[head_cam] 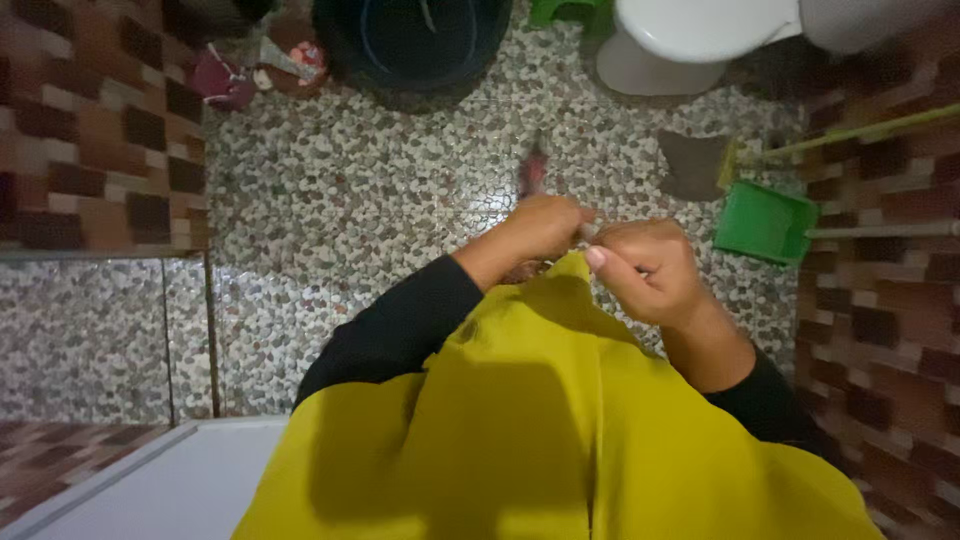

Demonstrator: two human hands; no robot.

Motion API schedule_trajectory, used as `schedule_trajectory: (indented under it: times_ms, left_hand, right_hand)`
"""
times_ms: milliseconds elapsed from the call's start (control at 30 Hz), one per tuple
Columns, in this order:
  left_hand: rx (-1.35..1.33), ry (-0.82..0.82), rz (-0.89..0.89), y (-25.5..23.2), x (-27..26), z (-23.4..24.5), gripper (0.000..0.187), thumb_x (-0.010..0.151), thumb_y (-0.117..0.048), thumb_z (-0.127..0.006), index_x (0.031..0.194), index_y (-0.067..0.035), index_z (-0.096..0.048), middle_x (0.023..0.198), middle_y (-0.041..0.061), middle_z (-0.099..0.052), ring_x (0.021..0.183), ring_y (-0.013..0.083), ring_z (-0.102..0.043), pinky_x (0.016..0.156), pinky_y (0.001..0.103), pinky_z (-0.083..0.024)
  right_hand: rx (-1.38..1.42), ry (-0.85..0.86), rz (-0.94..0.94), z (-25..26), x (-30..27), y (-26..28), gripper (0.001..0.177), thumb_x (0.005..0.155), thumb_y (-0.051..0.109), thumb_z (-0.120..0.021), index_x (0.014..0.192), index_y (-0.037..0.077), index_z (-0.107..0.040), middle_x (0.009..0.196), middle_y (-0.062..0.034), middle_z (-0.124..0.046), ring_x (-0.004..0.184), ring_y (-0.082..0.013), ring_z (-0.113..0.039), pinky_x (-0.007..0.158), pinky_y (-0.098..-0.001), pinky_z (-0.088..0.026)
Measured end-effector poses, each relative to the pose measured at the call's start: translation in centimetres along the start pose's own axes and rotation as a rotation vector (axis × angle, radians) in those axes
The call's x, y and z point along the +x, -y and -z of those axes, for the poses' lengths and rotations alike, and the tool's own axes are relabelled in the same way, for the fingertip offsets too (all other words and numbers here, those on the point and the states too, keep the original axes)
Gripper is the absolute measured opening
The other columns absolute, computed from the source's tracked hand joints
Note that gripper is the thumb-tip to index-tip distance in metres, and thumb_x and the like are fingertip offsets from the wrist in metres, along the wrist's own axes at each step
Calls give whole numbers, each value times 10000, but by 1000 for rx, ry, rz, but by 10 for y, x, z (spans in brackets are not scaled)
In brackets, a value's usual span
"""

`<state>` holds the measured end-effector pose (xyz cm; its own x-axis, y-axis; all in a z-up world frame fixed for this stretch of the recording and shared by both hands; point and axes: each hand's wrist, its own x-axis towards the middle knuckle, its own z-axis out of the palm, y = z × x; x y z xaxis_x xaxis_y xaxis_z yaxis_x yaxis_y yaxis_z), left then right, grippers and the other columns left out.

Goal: The person sweeps a pebble-tiled floor in a bathroom using a broom, moving debris toward a green dustpan. The person then uses the broom to push the collected dirt into the dustpan.

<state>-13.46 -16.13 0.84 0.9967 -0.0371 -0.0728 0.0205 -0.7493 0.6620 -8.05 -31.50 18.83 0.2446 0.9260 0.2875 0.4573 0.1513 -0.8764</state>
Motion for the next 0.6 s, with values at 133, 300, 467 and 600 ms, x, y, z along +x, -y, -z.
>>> schedule_trajectory:
  times_ms: [133, 300, 467, 600]
  left_hand:
    - [119, -60, 132, 26, -44, 16, 299, 809, -152, -646, 1094, -148, -736, 894, 175, -747, 821, 428, -704, 689, 572, -534]
    - [304, 51, 231, 80, -54, -13, 168, 913, -174, -626, 1026, -130, -742, 949, 175, -750, 893, 391, -728, 781, 528, -566]
    - [-3, 128, 268, 103, -32, -87, 217, 907, -283, -638, 1024, -142, -755, 1016, 151, -752, 937, 364, -714, 782, 480, -548]
    - [-634, 76, 129, 90, -22, -121, 295, 924, -376, -632, 1049, -140, -757, 1043, 146, -771, 962, 372, -707, 783, 440, -545]
  right_hand:
    - [287, -30, -32, -11, 6, -16, 433, 1071, 103, -535, 662, 4, -438, 635, -59, -484, 566, -149, -431, 549, -355, -355]
    - [440, -117, -215, -39, -2, -71, 547, 1098, 154, -530, 578, 44, -399, 570, -8, -417, 546, -81, -369, 531, -313, -307]
    - [95, -111, -304, -68, -18, -105, 451, 1053, 178, -612, 643, 15, -516, 582, -5, -505, 557, -111, -448, 521, -325, -402]
    - [-197, -27, -293, -84, -24, -87, 328, 988, 183, -664, 709, 13, -640, 590, -78, -567, 480, -163, -521, 491, -347, -424]
